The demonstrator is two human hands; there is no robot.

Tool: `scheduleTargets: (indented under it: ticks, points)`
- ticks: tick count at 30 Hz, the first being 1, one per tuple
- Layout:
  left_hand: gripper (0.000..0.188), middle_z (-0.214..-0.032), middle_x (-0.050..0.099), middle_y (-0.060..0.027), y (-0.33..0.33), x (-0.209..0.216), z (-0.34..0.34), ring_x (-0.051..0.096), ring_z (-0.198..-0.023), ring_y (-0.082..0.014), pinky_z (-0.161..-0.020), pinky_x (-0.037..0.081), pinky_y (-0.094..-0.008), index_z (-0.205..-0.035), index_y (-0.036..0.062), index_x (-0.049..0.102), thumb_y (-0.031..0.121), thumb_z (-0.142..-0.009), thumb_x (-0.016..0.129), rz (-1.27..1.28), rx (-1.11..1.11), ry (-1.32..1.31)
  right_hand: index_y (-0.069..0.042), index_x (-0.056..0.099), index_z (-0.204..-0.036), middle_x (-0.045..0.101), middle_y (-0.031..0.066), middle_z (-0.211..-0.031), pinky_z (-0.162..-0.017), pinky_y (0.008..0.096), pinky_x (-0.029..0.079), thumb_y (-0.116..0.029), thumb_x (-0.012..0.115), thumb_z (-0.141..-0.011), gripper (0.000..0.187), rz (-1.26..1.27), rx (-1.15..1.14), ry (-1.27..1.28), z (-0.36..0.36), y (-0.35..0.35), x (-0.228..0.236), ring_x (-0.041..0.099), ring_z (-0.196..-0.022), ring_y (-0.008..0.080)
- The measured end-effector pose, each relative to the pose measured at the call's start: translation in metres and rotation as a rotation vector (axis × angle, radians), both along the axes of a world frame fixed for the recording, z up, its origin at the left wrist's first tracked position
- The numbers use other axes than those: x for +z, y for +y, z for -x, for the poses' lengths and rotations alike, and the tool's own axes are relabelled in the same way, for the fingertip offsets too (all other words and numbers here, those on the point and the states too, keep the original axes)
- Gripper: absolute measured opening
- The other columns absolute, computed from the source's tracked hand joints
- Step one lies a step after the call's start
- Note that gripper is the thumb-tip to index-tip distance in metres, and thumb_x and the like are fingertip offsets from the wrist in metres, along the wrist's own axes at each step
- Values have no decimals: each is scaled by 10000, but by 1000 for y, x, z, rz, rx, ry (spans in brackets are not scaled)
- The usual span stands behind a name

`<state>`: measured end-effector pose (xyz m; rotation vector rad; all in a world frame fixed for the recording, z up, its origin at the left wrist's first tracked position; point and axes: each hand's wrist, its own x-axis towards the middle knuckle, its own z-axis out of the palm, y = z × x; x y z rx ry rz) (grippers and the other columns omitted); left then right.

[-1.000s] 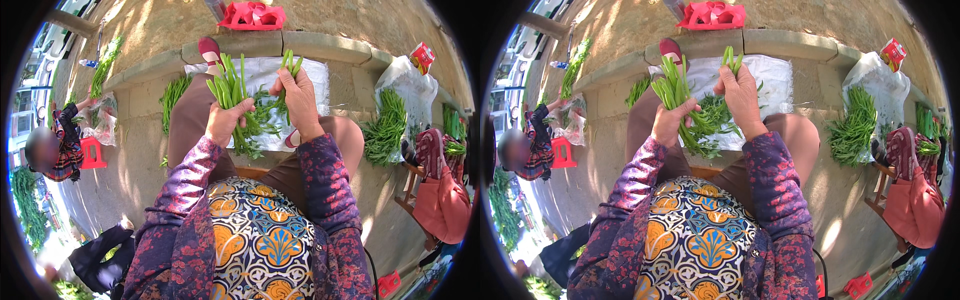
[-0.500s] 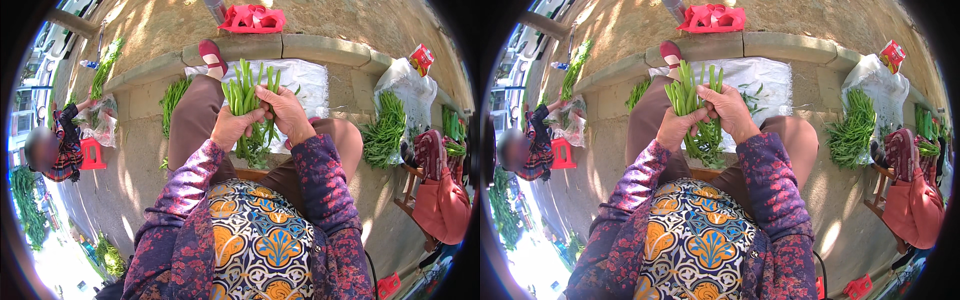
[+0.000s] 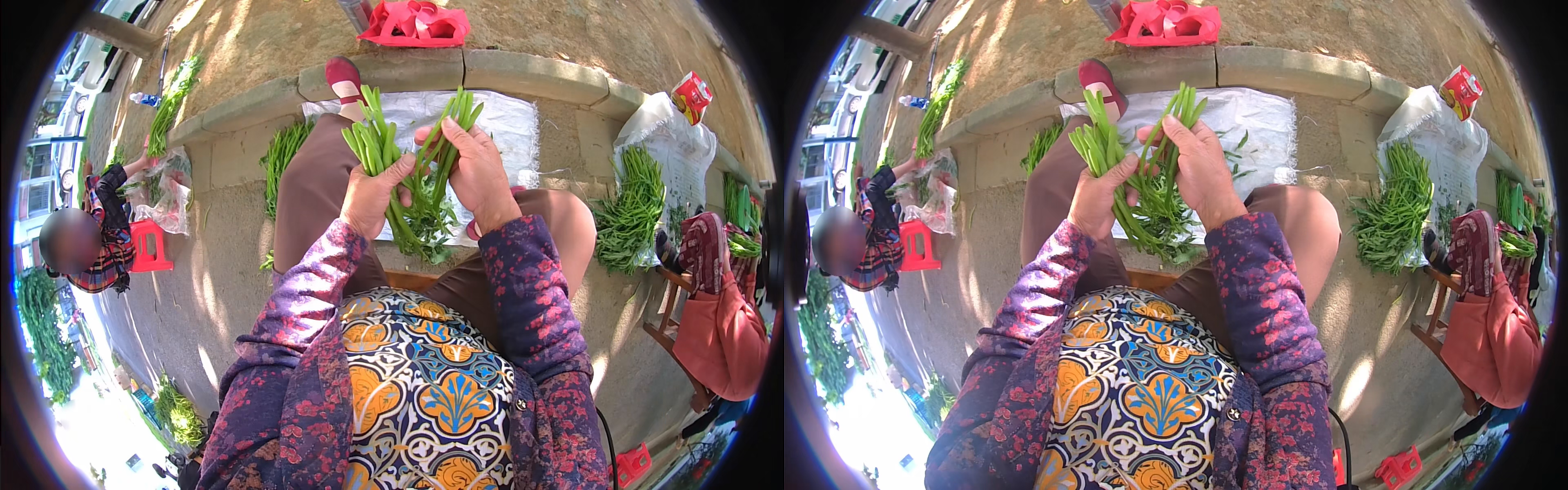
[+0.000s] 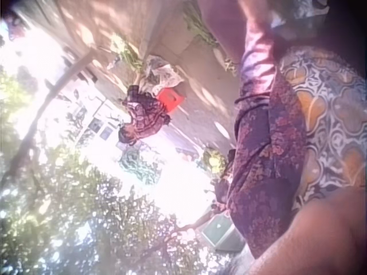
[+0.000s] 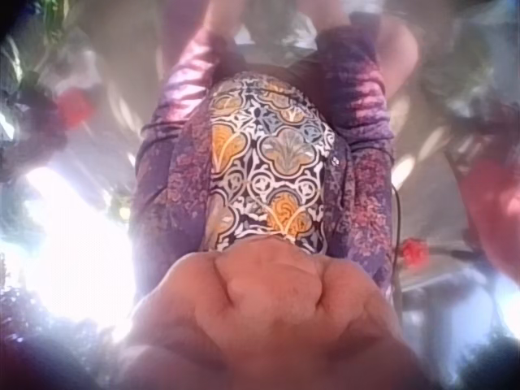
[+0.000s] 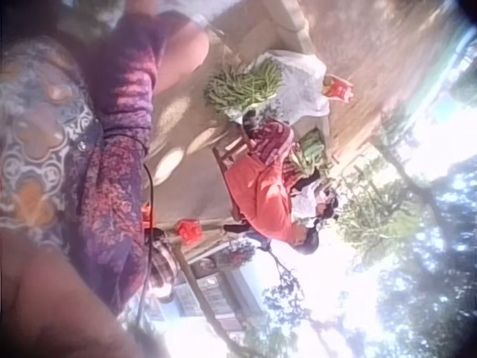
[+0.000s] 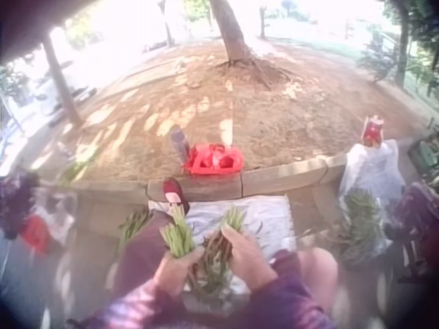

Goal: The person sits on the ground and gathers green leafy vegetables into a bundle. They trim and align the stems, then tie the bundle with a white string. The finished bundle is held in the hands.

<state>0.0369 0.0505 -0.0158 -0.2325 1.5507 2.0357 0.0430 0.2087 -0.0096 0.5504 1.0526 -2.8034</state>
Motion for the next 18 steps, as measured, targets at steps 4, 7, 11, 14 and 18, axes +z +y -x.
scheduleTargets:
  ticks: [4,7,11,14,18]
  points:
    - [227,-793,652,-79,-3,2,2,498,-500,-97,-457,407,-226,-917,12,609,204,-829,691,65,9,30,-71,540,-927,540,16,-721,-527,271,432,-179,549,-922,109,45,-81,117,4,9,-16,502,-589,108]
    - [195,-758,635,-66,-4,2,0,489,-484,-90,-440,392,-220,-896,9,610,167,-817,693,121,-56,51,-35,569,-941,480,-24,-617,-465,239,349,-162,627,-873,156,-28,-2,55,2,12,-13,435,-510,69]
    - [158,-724,610,-48,0,4,-4,486,-487,-79,-434,377,-207,-892,8,607,141,-831,668,195,-207,111,-6,621,-936,472,-36,-581,-437,229,309,-201,701,-824,239,-121,103,1,1,8,-10,403,-464,61]
    - [144,-708,592,-33,1,9,-5,484,-494,-65,-431,372,-195,-900,11,603,127,-834,659,196,-286,135,-1,645,-976,471,-35,-572,-438,234,305,-268,715,-813,321,-135,200,-14,1,5,-8,406,-469,62]
    - [164,-740,590,-17,5,25,-7,488,-511,-55,-421,368,-196,-950,31,605,95,-807,654,148,-355,140,-10,646,-983,482,-30,-572,-440,230,319,-292,688,-829,324,-80,330,54,0,8,-9,417,-471,64]
